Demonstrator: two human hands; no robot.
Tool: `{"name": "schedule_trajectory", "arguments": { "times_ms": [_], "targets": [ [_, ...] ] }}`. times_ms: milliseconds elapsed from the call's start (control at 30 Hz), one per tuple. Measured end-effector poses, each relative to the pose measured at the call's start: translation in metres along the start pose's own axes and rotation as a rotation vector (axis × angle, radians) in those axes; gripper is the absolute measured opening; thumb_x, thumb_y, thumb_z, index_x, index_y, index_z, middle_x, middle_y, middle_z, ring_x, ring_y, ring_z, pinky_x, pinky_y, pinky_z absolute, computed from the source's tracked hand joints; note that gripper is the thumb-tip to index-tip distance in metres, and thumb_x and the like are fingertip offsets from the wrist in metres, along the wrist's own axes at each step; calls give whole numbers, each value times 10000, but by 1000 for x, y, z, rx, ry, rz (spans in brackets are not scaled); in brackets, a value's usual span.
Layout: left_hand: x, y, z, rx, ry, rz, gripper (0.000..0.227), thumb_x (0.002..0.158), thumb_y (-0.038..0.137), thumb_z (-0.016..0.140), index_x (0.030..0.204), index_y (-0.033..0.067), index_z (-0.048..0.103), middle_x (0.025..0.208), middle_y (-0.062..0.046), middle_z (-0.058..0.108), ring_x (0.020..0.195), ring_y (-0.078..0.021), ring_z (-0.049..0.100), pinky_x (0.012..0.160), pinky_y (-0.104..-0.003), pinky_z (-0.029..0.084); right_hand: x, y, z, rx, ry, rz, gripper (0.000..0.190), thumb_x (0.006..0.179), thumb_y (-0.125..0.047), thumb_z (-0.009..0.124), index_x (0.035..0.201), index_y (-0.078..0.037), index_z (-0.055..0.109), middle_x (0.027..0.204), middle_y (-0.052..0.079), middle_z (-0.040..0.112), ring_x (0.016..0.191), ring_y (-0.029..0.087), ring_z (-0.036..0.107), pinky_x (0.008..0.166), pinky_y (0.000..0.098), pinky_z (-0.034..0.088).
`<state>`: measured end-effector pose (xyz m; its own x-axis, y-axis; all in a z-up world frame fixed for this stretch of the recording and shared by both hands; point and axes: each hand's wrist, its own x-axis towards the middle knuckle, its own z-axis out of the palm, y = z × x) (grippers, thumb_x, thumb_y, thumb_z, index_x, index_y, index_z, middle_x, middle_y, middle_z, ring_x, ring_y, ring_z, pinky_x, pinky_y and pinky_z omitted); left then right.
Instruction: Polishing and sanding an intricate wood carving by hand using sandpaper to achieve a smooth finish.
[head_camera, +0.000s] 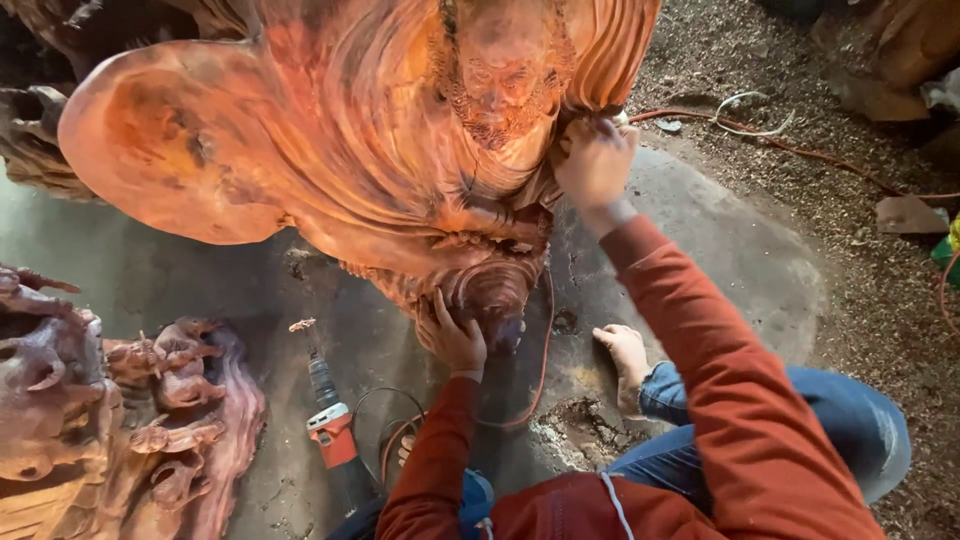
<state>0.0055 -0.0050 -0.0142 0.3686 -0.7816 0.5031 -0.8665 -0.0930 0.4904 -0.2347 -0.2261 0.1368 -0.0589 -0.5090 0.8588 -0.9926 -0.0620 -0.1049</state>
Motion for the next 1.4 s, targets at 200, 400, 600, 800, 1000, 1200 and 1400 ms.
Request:
{"name": "schedule_trajectory", "arguments": {
  "times_ms": [200, 400, 600, 800, 1000, 1200, 1400],
  "targets": [
    [-4, 1, -2, 20, -27, -20, 666, 879, 229, 433, 1543, 183, 395, 1485, -183, 396, 1378, -416, 397, 1126, -573, 260, -14, 15, 18, -9, 20, 133, 237, 692, -302, 793, 679, -230, 568, 574, -27, 511, 572, 234, 600, 668, 368, 426],
    [0, 6, -8, -49, -32, -29, 619, 927, 214, 461, 1543, 174, 421, 1473, -193, 406, 1375, -425, 392, 1134, -571, 252, -16, 19, 8, 12, -51, -119, 197, 666, -277, 766, 621, -284, 574, 545, -68, 520, 611, 172, 613, 691, 341, 405],
    [4, 11, -16, 1, -8, 3, 593, 910, 213, 440, 1498, 134, 448, 1430, -226, 434, 1301, -417, 446, 1094, -564, 299, -12, 15, 12, 43, 122, 82, 294, 788, -313, 734, 667, -224, 482, 574, -30, 449, 604, 212, 543, 662, 353, 408],
    [3, 9, -11, -19, 13, -4, 605, 909, 177, 430, 1513, 135, 444, 1451, -230, 423, 1332, -423, 419, 1109, -568, 292, -15, 34, 22, 48, 14, -116, 264, 772, -360, 814, 700, -226, 599, 569, -34, 488, 642, 194, 575, 628, 363, 398],
    [-3, 4, -3, 2, -1, -8, 595, 925, 254, 440, 1513, 164, 452, 1469, -201, 429, 1389, -403, 388, 1110, -555, 279, -11, 31, 24, 14, 49, -73, 175, 723, -249, 717, 688, -236, 546, 558, -49, 483, 607, 197, 584, 601, 353, 389],
    [-1, 1, 1, -49, -39, -66, 601, 936, 291, 428, 1527, 189, 446, 1504, -195, 401, 1411, -409, 356, 1128, -570, 246, -12, 32, 15, 127, 4, -318, 240, 618, -87, 621, 839, -180, 633, 699, 35, 647, 784, 238, 692, 766, 419, 479],
    [-7, -2, 0, -23, -18, -36, 735, 834, 370, 547, 1533, 164, 451, 1569, -201, 420, 1425, -426, 408, 1157, -622, 305, 0, 2, -24, 239, -120, 64, 513, 573, 248, 423, 897, -23, 714, 838, 64, 701, 730, 235, 596, 583, 277, 521]
  ]
}}
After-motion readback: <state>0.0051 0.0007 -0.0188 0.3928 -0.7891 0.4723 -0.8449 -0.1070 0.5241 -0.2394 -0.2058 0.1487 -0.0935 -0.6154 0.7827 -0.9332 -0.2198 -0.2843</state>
